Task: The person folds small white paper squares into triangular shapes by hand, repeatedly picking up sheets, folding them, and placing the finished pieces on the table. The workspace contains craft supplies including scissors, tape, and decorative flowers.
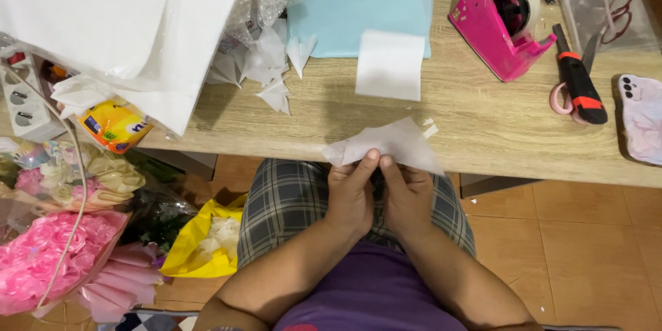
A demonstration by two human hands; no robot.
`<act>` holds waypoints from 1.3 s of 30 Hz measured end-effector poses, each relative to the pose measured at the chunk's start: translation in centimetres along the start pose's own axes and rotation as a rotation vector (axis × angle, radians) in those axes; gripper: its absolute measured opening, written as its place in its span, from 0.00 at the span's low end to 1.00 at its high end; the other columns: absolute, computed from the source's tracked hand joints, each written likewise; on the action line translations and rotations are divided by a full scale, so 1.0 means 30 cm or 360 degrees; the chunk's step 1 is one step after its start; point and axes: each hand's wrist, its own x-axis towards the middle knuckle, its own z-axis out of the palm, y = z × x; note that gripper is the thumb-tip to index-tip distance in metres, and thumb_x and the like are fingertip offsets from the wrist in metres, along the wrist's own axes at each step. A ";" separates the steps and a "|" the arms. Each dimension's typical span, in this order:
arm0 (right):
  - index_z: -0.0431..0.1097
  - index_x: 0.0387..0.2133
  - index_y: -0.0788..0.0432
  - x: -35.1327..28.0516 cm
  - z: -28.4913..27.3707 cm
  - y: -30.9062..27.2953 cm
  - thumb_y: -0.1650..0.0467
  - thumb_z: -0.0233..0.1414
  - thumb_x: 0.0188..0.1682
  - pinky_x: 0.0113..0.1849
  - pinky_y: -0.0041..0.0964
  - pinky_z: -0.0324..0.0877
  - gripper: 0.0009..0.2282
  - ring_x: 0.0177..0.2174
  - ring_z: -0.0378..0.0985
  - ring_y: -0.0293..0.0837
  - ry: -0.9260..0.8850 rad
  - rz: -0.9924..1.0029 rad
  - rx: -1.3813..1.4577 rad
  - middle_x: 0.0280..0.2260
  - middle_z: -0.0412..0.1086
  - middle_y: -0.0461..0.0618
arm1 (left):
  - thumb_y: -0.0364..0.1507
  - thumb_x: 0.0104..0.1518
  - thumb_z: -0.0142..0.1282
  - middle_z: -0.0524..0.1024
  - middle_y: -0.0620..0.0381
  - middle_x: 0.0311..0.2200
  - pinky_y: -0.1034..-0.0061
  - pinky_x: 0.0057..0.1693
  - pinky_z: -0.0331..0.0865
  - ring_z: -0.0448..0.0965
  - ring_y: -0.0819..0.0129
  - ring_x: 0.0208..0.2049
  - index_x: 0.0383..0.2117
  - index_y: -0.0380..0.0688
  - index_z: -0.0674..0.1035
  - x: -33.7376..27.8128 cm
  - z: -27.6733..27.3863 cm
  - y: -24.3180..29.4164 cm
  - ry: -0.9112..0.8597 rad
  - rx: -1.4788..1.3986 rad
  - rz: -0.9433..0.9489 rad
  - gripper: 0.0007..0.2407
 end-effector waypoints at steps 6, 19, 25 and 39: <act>0.72 0.46 0.68 0.009 0.034 -0.090 0.79 0.59 0.49 0.44 0.41 0.69 0.12 0.42 0.73 0.41 -0.0001 -0.0181 -0.0422 0.42 0.73 0.57 | 0.23 0.54 0.66 0.84 0.53 0.42 0.74 0.52 0.74 0.82 0.71 0.41 0.47 0.41 0.83 0.013 -0.009 -0.028 0.0064 -0.0037 0.0030 0.14; 0.76 0.49 0.66 0.030 0.063 -0.158 0.77 0.52 0.53 0.39 0.36 0.65 0.12 0.36 0.64 0.38 -0.0274 -0.0549 -0.0588 0.38 0.62 0.52 | 0.21 0.53 0.67 0.84 0.51 0.41 0.73 0.49 0.78 0.83 0.69 0.39 0.47 0.39 0.83 0.094 -0.121 -0.147 -0.0016 0.0021 0.0088 0.15; 0.74 0.47 0.73 0.059 0.036 -0.145 0.77 0.50 0.53 0.39 0.37 0.68 0.12 0.36 0.71 0.41 -0.0300 -0.0472 -0.0360 0.38 0.66 0.56 | 0.19 0.52 0.66 0.83 0.51 0.43 0.68 0.54 0.76 0.82 0.66 0.43 0.48 0.40 0.78 0.047 -0.048 -0.039 -0.0148 0.0034 0.0242 0.16; 0.75 0.39 0.66 0.038 -0.041 -0.055 0.79 0.60 0.46 0.44 0.40 0.72 0.08 0.39 0.76 0.39 0.0060 0.0053 0.0086 0.38 0.78 0.55 | 0.21 0.52 0.67 0.80 0.47 0.50 0.62 0.57 0.76 0.79 0.64 0.51 0.52 0.40 0.73 0.030 -0.071 -0.059 -0.0316 0.0164 0.0286 0.21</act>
